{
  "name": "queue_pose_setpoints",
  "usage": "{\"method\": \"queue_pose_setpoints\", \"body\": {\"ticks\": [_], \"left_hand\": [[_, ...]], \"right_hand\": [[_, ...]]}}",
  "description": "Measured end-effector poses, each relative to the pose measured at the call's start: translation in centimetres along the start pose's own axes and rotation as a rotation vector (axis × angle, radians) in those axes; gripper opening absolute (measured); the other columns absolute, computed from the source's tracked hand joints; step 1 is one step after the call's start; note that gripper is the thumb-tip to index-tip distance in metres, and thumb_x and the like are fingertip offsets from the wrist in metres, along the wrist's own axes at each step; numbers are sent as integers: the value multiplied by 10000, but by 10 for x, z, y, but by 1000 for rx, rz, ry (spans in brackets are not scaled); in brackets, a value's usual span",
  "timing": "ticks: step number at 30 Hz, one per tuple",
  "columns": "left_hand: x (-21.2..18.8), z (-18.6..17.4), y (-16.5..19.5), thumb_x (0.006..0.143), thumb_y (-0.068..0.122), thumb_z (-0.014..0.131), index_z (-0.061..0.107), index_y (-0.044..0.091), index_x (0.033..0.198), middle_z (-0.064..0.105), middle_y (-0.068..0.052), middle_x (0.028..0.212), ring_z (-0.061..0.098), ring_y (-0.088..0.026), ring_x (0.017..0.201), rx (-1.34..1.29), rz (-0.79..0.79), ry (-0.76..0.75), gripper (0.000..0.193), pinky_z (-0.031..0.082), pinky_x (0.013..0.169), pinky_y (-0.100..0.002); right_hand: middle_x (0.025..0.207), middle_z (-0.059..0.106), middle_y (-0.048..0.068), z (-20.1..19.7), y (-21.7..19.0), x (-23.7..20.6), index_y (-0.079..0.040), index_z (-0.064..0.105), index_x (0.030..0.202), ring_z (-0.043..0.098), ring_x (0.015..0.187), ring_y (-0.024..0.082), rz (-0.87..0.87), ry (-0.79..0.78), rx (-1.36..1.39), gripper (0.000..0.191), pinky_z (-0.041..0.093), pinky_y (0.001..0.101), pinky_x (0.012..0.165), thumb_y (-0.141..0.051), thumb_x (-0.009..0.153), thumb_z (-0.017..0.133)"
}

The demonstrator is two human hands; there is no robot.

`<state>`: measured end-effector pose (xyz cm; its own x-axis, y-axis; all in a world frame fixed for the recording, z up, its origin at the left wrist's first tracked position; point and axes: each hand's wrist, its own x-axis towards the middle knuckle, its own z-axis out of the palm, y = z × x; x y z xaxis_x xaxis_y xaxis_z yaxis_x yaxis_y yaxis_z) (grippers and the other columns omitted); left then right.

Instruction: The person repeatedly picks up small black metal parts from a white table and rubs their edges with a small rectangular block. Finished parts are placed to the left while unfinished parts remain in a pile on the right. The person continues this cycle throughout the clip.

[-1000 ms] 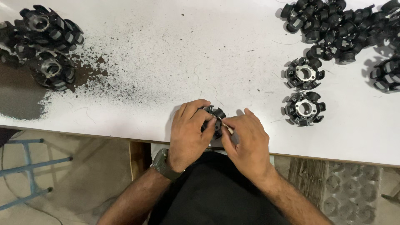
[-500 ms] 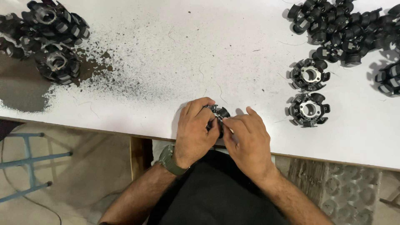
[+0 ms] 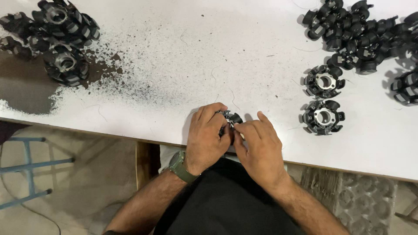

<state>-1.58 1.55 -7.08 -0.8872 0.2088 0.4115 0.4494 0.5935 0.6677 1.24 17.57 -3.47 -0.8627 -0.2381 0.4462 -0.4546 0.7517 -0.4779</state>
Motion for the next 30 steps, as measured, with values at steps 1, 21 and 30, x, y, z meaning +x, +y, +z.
{"method": "queue_pose_setpoints", "body": {"ticks": [1, 21, 30], "left_hand": [[-1, 1, -1, 805, 24, 740, 620, 43, 823, 629, -124, 1253, 577, -308, 1159, -2, 1, -5, 122, 449, 999, -482], [23, -32, 9, 886, 130, 738, 703, 43, 1019, 625, -118, 1304, 627, -302, 1141, 188, 126, -127, 163, 507, 958, -472], [22, -37, 6, 884, 113, 693, 686, 10, 966, 611, -158, 1268, 633, -310, 1156, 334, 333, -243, 132, 522, 945, -478]], "right_hand": [[919, 670, 87, 0, 0, 0, -42, 662, 1032, 683, 891, 271, 1, -7, -10, 214, 488, 532, 1118, -13, 846, 764], [897, 690, 80, 6, 12, -7, -49, 648, 1037, 703, 845, 260, 79, 133, 126, 195, 509, 544, 1086, 10, 876, 740], [931, 667, 73, 8, 20, -7, -36, 635, 1087, 692, 861, 229, 53, 66, 113, 229, 474, 562, 1139, -11, 889, 748]]}}
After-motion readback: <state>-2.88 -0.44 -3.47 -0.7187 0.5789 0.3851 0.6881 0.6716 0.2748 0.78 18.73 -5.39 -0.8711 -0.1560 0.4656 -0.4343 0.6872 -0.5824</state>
